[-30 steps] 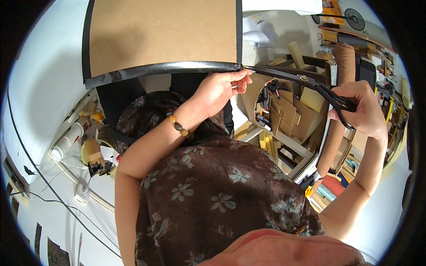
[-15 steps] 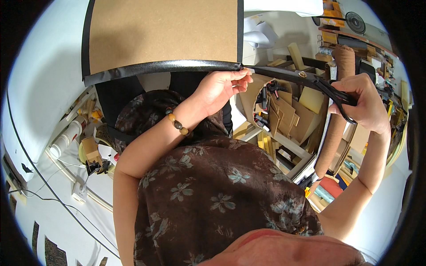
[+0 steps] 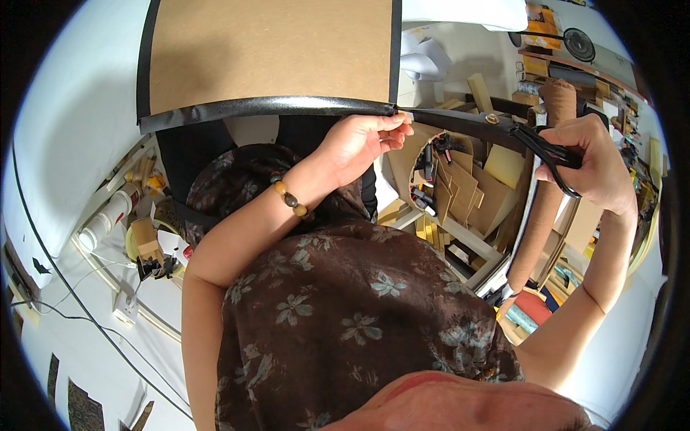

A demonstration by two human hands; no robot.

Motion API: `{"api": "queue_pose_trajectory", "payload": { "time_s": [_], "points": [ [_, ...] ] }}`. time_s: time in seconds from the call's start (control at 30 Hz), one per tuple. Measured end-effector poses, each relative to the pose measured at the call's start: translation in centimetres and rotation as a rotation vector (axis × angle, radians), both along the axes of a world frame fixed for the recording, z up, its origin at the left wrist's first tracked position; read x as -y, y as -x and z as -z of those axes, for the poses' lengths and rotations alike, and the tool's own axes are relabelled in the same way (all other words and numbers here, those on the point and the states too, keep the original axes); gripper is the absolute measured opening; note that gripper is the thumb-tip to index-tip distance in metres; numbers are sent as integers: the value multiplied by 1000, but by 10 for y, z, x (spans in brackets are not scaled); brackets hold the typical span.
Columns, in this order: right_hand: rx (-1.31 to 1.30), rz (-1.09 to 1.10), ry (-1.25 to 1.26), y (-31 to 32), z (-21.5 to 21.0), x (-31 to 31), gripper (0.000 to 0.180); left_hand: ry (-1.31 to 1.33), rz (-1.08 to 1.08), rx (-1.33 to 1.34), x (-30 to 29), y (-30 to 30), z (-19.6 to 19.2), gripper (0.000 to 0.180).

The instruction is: The person irons a piece of black fabric, then uses scissors to trim the edges of a cardboard template. The person then irons the black fabric again.

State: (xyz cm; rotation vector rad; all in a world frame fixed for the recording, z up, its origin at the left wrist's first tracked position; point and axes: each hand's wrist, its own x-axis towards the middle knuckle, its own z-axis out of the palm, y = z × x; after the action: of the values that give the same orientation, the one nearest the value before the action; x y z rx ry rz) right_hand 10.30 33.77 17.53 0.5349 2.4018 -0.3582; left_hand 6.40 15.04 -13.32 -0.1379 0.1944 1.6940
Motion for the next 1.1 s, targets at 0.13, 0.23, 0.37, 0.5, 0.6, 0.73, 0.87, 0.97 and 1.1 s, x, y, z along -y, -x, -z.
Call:
{"api": "queue_pose_trajectory", "payload": {
  "time_s": [0.13, 0.23, 0.37, 0.5, 0.6, 0.73, 0.87, 0.97, 1.1],
  "points": [
    [29, -22, -46, 3, -1, 7, 34, 6, 10, -4, 1, 1, -1, 17],
    [118, -146, -59, 11, -4, 4, 34, 2, 20, -27, 1, 1, 0, 16],
    [21, -96, 22, 3, 1, 4, 37, -1, 44, -62, 1, -4, 2, 15],
    [46, -166, -43, 2, -15, -10, 41, 115, 254, -412, 16, -3, -9, 15],
    [-264, -258, -57, -49, -15, -39, 47, 53, 145, -718, 57, 2, -26, 10],
    [-554, 62, 277, -112, 40, -77, 54, 409, -208, -1042, 162, 39, -72, 8],
    [-662, 146, 421, -96, 88, -38, 43, 1348, -827, -1245, 284, 88, -127, 9],
    [-652, 281, 519, -80, 106, -29, 42, 2234, -899, -1944, 389, 130, -134, 4],
    [-720, 175, 606, -50, 128, -26, 40, 2249, -224, -2491, 485, 168, -130, 4]
  ]
}}
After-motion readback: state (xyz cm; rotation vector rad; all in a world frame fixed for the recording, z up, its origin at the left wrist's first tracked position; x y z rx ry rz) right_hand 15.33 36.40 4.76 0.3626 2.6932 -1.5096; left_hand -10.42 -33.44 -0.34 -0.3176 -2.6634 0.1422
